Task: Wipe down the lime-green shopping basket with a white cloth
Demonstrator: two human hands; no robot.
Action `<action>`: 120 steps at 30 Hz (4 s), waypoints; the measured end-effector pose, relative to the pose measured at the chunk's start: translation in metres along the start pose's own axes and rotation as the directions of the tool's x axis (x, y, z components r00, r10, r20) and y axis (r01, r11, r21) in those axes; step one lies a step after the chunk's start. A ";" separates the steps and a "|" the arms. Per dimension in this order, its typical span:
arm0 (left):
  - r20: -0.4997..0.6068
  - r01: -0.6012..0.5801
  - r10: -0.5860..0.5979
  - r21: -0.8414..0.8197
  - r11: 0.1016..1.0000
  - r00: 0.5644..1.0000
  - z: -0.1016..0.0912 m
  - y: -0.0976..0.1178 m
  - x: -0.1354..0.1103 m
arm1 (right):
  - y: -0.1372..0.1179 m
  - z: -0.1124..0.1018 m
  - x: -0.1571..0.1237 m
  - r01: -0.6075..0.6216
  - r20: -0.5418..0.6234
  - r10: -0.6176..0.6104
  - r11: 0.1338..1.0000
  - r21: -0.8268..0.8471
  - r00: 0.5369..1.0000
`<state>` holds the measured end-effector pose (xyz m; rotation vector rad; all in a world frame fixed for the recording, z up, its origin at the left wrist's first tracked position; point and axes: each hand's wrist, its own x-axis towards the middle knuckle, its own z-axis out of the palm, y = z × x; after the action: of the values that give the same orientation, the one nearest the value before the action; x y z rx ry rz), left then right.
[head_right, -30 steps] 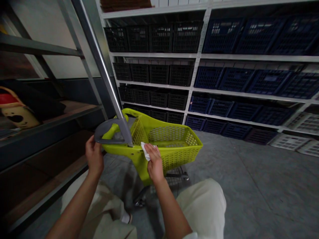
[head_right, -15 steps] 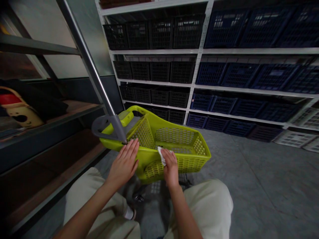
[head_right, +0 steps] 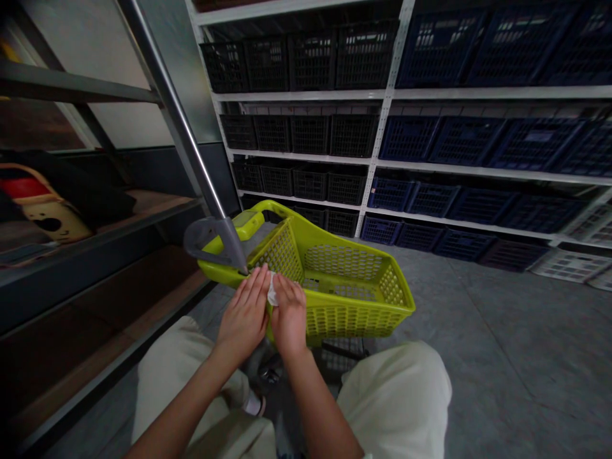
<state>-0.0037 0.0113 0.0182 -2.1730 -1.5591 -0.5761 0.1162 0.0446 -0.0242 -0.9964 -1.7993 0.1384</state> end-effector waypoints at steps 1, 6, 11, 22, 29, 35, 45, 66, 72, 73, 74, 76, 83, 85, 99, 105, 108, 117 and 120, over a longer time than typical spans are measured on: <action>0.001 0.008 -0.008 0.006 1.000 1.000 0.000 0.001 0.000 | 0.000 0.002 0.002 0.010 -0.001 -0.010 1.000 0.014 1.000; 0.014 0.034 -0.034 -0.001 0.999 0.999 -0.003 0.004 -0.001 | 0.028 -0.011 -0.016 0.045 0.010 -0.045 0.999 -0.023 0.999; 0.017 0.032 -0.031 -0.030 0.999 0.999 -0.002 0.003 -0.001 | 0.074 -0.046 -0.047 0.027 -0.027 -0.032 0.988 -0.155 0.999; -0.001 -0.073 0.073 0.017 0.997 0.997 -0.005 -0.026 -0.003 | 0.132 -0.081 -0.065 0.048 -0.053 -0.063 0.969 -0.241 0.997; -0.005 -0.051 0.051 0.016 0.999 0.999 0.002 -0.019 -0.004 | 0.138 -0.075 -0.059 0.007 -0.119 -0.030 0.981 -0.193 0.992; -0.007 -0.003 0.003 -0.006 1.000 1.000 0.003 -0.009 -0.004 | 0.102 -0.034 -0.042 -0.180 -0.440 0.088 0.969 -0.171 0.894; -0.035 0.032 -0.032 0.009 0.999 0.999 0.009 -0.007 -0.003 | 0.002 0.010 -0.001 0.064 -0.013 -0.067 0.987 -0.149 0.998; -0.092 0.045 -0.048 -0.035 0.998 0.995 0.012 -0.005 -0.005 | -0.007 0.011 0.009 0.095 0.010 -0.095 0.989 -0.111 0.995; -0.022 0.068 -0.069 -0.045 0.997 0.997 0.008 -0.004 -0.005 | 0.044 -0.018 -0.016 0.080 0.009 -0.080 0.974 -0.210 0.997; -0.016 0.068 -0.069 -0.051 0.996 0.998 0.007 -0.004 -0.005 | 0.058 -0.027 -0.024 0.061 0.000 -0.063 0.969 -0.238 0.998; -0.014 0.067 -0.068 -0.055 0.996 0.998 0.007 -0.004 -0.005 | 0.073 -0.035 -0.032 0.042 -0.012 -0.046 0.964 -0.264 0.999; -0.019 0.062 -0.064 -0.059 0.996 0.998 0.007 -0.005 -0.005 | 0.099 -0.051 -0.045 -0.006 -0.056 -0.012 0.951 -0.308 0.998; -0.032 0.060 -0.063 -0.081 0.995 0.997 0.007 -0.004 -0.005 | 0.087 -0.035 -0.042 -0.198 -0.243 0.122 0.928 -0.317 0.962; -0.048 0.060 -0.064 -0.081 0.995 0.997 0.008 -0.003 -0.005 | 0.052 -0.016 -0.026 -0.123 -0.165 0.082 0.959 -0.257 0.983; -0.019 0.071 -0.072 -0.065 0.995 0.997 0.005 -0.003 -0.005 | 0.085 -0.039 -0.041 -0.014 -0.073 -0.008 0.953 -0.302 0.997; -0.020 0.077 -0.079 -0.068 0.995 0.997 0.005 0.000 -0.004 | 0.082 -0.032 -0.037 -0.183 -0.251 0.103 0.930 -0.318 0.963; -0.040 0.077 -0.080 -0.056 0.995 0.996 0.008 0.001 -0.004 | 0.033 -0.007 -0.015 -0.089 -0.111 0.065 0.970 -0.228 0.992; -0.049 0.080 -0.082 -0.057 0.995 0.995 0.007 -0.001 -0.004 | 0.026 -0.013 -0.017 0.021 0.008 -0.020 0.980 -0.199 1.000; -0.039 0.085 -0.088 -0.073 0.994 0.995 0.005 0.000 -0.004 | 0.071 -0.036 -0.037 -0.026 -0.048 0.013 0.953 -0.302 0.999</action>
<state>-0.0046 0.0114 0.0118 -2.1386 -1.6400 -0.7102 0.1906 0.0534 -0.0705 -1.2224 -1.8028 -0.1520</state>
